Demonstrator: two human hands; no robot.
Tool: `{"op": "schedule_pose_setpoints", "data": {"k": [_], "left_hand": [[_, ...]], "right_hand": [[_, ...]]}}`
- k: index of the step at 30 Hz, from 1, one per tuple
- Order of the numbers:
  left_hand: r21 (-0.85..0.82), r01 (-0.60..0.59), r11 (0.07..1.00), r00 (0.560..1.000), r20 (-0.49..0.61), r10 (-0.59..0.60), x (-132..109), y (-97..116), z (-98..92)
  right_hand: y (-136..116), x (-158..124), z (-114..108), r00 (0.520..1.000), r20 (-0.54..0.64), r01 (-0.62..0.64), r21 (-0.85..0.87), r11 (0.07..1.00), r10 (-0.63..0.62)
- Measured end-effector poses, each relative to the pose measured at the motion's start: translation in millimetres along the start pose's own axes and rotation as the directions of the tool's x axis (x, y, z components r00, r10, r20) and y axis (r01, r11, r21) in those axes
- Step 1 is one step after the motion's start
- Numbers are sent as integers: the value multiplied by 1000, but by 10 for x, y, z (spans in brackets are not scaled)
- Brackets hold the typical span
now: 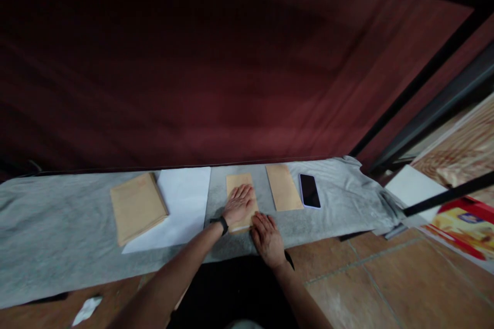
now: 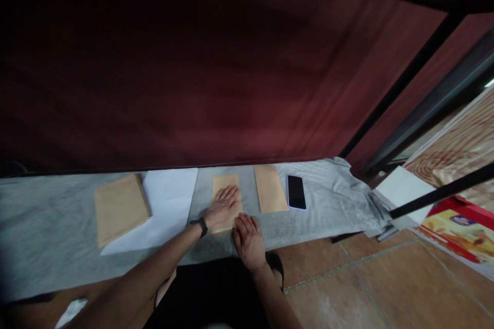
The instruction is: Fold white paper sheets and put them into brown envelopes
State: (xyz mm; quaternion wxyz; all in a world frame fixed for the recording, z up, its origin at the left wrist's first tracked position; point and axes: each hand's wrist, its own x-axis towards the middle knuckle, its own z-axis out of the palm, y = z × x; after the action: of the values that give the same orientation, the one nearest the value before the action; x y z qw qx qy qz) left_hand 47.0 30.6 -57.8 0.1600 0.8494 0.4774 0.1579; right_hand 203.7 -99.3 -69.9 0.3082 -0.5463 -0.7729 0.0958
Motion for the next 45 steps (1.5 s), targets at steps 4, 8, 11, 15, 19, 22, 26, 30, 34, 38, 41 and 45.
{"op": "schedule_pose_setpoints", "data": {"k": [4, 8, 11, 15, 19, 22, 26, 30, 34, 38, 41, 45], "left_hand": [[-73, -82, 994, 996, 24, 84, -704, -22, -37], [-83, -69, 994, 997, -40, 66, -1142, -64, -108], [-67, -70, 995, 995, -70, 66, -1181, -68, -139], [50, -108, 993, 994, -11, 109, -1087, -47, -195], [157, -128, 979, 988, 105, 112, -1020, -8, -280], [242, -158, 957, 978, 172, 118, -1000, 35, -311], [310, -188, 932, 971, 198, 130, -986, 67, -300], [308, -191, 932, 971, 200, 133, -968, 55, -271], [326, -187, 927, 972, 199, 126, -980, 74, -234], [323, -170, 931, 979, 167, 120, -1028, 141, -228], [325, -162, 932, 981, 152, 118, -1059, 183, -258], [347, -167, 923, 982, 145, 123, -1071, 193, -301]], "right_hand": [[38, 4, -8, 1000, 13, -14, 41, 999, 14], [64, -2, -18, 999, 32, -25, 54, 998, 24], [71, 1, -32, 999, 29, -26, 67, 997, 25], [67, 31, -40, 999, -7, -44, 60, 997, 45], [26, 117, -103, 998, 49, -30, -21, 999, 31], [-26, 214, -196, 987, 160, 7, -154, 988, 18], [-85, 325, -281, 950, 312, 117, -339, 933, -6], [-95, 367, -289, 926, 376, 191, -399, 897, -30], [-72, 349, -265, 920, 390, 214, -406, 889, -44], [-56, 321, -224, 921, 387, 222, -415, 882, -50], [-49, 302, -192, 925, 376, 219, -416, 883, -53], [-8, 246, -151, 963, 260, 159, -359, 920, -65]]}}
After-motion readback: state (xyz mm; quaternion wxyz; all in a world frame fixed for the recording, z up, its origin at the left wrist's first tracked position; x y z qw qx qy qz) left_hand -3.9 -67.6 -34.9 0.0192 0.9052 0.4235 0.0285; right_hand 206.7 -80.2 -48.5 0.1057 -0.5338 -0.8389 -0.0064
